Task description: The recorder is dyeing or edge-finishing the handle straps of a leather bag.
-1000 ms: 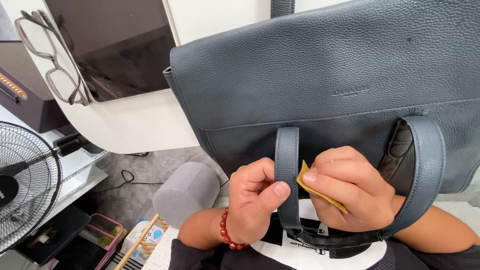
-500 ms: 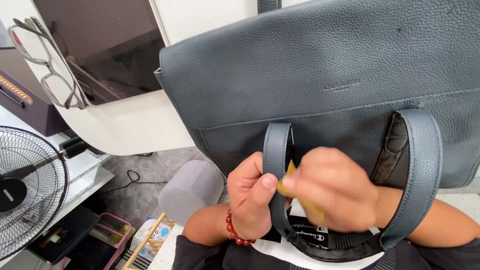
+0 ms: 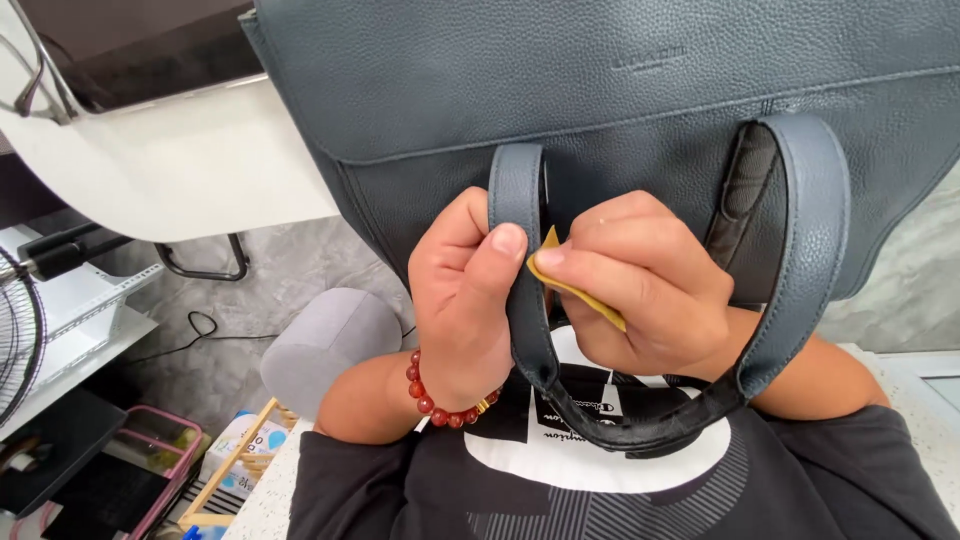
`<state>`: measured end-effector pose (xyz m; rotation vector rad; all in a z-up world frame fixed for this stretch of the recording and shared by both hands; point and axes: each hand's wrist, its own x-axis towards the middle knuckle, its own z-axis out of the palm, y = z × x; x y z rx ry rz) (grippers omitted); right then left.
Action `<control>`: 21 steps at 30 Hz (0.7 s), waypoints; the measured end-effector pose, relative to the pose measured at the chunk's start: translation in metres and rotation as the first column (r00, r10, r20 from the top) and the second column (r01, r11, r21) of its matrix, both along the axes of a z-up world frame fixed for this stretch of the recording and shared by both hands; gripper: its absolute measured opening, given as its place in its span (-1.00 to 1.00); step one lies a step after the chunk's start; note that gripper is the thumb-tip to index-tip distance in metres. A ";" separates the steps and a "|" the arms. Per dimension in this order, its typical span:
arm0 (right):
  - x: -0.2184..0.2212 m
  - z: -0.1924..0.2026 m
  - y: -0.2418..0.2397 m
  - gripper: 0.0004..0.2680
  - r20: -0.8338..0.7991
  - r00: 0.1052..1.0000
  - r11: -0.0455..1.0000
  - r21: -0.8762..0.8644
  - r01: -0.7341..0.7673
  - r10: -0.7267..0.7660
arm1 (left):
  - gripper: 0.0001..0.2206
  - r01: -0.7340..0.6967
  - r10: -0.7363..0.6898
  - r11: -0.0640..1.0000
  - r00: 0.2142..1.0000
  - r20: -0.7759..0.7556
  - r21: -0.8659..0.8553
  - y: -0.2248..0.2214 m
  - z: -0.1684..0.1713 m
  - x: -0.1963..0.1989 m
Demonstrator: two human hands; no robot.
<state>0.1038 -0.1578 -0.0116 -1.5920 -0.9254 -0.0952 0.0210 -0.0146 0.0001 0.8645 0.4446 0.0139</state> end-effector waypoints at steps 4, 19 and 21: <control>-0.010 -0.008 -0.004 -0.75 -0.046 0.999 0.999 0.025 0.020 -0.019 | -0.78 -0.017 0.017 1.000 1.000 0.005 -0.020 -0.003 -0.001 -0.004; -0.012 -0.009 -0.005 -0.76 0.041 0.999 0.998 0.051 -0.031 0.029 | -0.79 -0.038 0.042 0.998 0.997 -0.061 0.053 -0.011 -0.010 -0.018; -0.016 -0.017 -0.006 -0.75 0.113 0.993 0.998 0.065 0.015 -0.022 | -0.76 -0.030 0.033 0.996 0.999 -0.027 0.087 -0.008 -0.009 -0.015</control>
